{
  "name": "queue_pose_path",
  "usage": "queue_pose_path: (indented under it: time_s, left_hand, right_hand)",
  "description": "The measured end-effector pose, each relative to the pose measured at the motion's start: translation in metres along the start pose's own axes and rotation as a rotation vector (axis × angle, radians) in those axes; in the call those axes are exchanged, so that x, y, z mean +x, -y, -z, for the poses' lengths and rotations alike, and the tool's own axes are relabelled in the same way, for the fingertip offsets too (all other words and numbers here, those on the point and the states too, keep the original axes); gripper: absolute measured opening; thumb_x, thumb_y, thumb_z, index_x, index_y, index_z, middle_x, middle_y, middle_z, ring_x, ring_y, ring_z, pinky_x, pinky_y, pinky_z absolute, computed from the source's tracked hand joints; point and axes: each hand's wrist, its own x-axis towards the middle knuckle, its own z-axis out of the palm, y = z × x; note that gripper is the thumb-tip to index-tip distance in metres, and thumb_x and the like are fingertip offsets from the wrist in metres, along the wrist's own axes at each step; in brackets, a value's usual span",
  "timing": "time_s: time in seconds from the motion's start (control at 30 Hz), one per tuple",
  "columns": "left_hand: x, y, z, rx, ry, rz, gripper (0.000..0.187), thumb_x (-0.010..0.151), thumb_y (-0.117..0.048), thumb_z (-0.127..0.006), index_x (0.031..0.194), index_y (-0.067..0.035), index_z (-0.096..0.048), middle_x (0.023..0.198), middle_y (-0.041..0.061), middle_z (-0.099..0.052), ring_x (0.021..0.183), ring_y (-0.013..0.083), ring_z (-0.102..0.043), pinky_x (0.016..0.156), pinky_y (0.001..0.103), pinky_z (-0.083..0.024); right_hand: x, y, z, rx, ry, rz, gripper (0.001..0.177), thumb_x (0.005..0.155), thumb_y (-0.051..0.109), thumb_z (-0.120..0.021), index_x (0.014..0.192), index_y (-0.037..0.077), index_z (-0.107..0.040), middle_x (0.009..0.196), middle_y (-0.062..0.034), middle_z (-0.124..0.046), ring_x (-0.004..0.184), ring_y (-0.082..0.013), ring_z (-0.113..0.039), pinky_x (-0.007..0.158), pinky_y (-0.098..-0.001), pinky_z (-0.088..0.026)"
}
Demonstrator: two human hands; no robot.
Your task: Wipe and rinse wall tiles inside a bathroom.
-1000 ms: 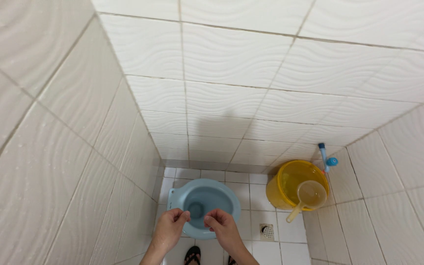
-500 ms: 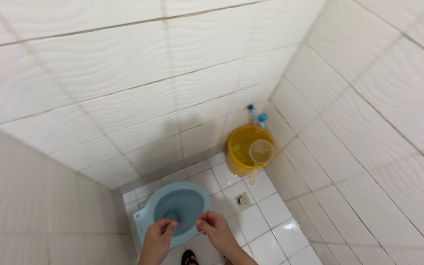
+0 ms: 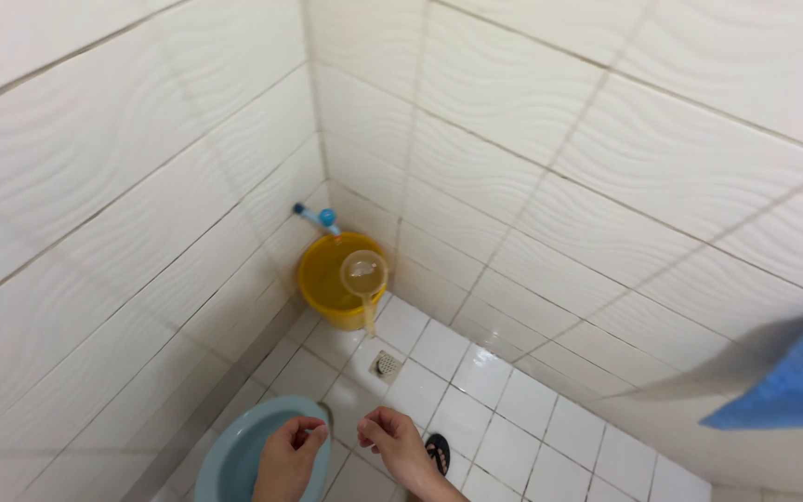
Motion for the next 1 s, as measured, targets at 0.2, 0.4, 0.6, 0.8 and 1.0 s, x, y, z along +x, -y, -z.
queue_pose_path:
  time_s: [0.2, 0.4, 0.6, 0.8, 1.0]
  left_hand:
    - [0.031, -0.068, -0.047, 0.017, 0.031, -0.165, 0.039, 0.085, -0.033, -0.075, 0.114, -0.007, -0.074, 0.101, 0.007, -0.077, 0.095, 0.0155, -0.069, 0.080, 0.032, -0.055]
    - [0.048, -0.150, -0.088, -0.037, 0.044, -0.260, 0.048, 0.088, -0.037, -0.074, 0.125, -0.008, -0.069, 0.119, 0.012, -0.070, 0.117, 0.0217, -0.059, 0.092, 0.034, -0.050]
    - [0.072, -0.200, -0.141, -0.132, 0.170, -0.349, 0.052, 0.087, -0.039, -0.072, 0.128, -0.008, -0.066, 0.126, 0.010, -0.066, 0.124, 0.0210, -0.055, 0.096, 0.034, -0.047]
    - [0.079, -0.237, -0.194, -0.093, 0.311, -0.336, 0.051, 0.091, -0.041, -0.068, 0.130, -0.008, -0.067, 0.127, 0.011, -0.067, 0.127, 0.0210, -0.054, 0.103, 0.036, -0.044]
    - [0.072, -0.314, -0.229, -0.087, 0.524, -0.405, 0.055, 0.100, -0.048, -0.048, 0.140, -0.011, -0.059, 0.140, 0.011, -0.062, 0.136, 0.0217, -0.051, 0.114, 0.035, -0.034]
  right_hand:
    - [0.013, 0.040, 0.056, 0.050, -0.243, 0.052, 0.030, 0.098, 0.034, -0.060, 0.113, 0.011, -0.069, 0.099, 0.0038, -0.071, 0.096, -0.0083, -0.065, 0.083, -0.0274, -0.051]
    - [0.027, 0.118, 0.120, -0.032, -0.361, 0.182, 0.041, 0.100, 0.042, -0.056, 0.124, 0.011, -0.066, 0.110, -0.0007, -0.070, 0.104, -0.0125, -0.061, 0.092, -0.0315, -0.049]
    - [0.021, 0.155, 0.168, -0.028, -0.434, 0.256, 0.046, 0.100, 0.044, -0.054, 0.128, 0.009, -0.065, 0.122, -0.0020, -0.069, 0.114, -0.0136, -0.060, 0.100, -0.0339, -0.049]
    - [0.001, 0.145, 0.213, 0.042, -0.557, 0.203, 0.055, 0.099, 0.053, -0.045, 0.130, 0.011, -0.063, 0.136, -0.0036, -0.066, 0.130, -0.0174, -0.058, 0.107, -0.0377, -0.047]
    - [-0.005, 0.167, 0.222, 0.143, -0.706, 0.226, 0.069, 0.099, 0.062, -0.031, 0.142, 0.014, -0.055, 0.148, -0.0081, -0.057, 0.140, -0.0243, -0.052, 0.113, -0.0425, -0.042]
